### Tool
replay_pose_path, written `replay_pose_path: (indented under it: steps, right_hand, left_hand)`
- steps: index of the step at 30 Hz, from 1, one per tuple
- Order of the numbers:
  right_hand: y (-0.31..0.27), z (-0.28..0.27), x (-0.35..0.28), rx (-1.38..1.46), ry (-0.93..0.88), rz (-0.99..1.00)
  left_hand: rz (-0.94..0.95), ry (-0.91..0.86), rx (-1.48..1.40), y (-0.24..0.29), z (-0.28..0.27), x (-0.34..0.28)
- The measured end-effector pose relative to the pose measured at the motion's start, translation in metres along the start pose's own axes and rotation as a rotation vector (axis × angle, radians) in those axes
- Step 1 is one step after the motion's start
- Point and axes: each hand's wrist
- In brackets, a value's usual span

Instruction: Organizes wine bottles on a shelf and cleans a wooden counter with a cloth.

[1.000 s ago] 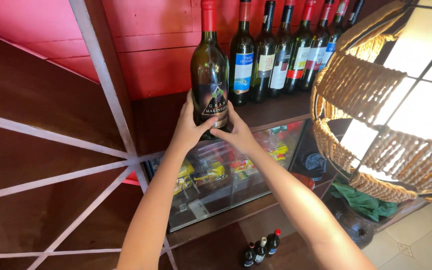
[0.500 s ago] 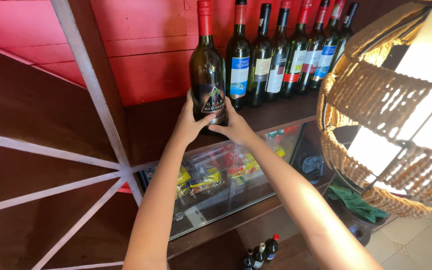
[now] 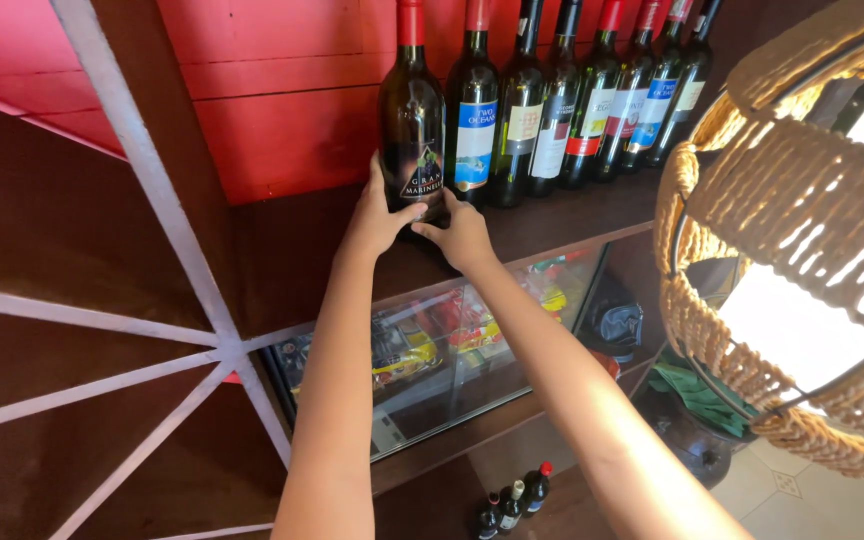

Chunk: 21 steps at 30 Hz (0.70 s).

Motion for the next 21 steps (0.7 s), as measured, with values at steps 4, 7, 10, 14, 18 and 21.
replay_pose_path:
  steps: [4, 7, 10, 14, 18, 21]
  right_hand:
    - [0.011, 0.011, -0.002, -0.118, 0.077, 0.006]
    - [0.014, 0.014, -0.004, -0.141, 0.100, -0.017]
    - [0.019, 0.018, -0.003, -0.146, 0.107, -0.031]
    - [0.021, 0.024, -0.004, -0.166, 0.092, -0.014]
    - [0.020, 0.026, -0.005, -0.145, 0.093, -0.034]
    - [0.019, 0.026, -0.005, -0.138, 0.094, -0.041]
  left_hand:
    - [0.003, 0.002, -0.001, -0.012, 0.007, 0.010]
    - [0.012, 0.004, -0.008, -0.020, 0.011, 0.017]
    - [-0.008, 0.008, 0.000, -0.027, 0.014, 0.025]
    - [-0.031, 0.006, 0.020, -0.039, 0.018, 0.033]
    - [-0.051, 0.001, 0.049, -0.054, 0.020, 0.040]
    - [-0.092, -0.007, 0.066, -0.053, 0.020, 0.042]
Point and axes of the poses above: each hand's wrist, its own x-axis towards the middle knuckle, its own z-axis out of the palm, y = z × x
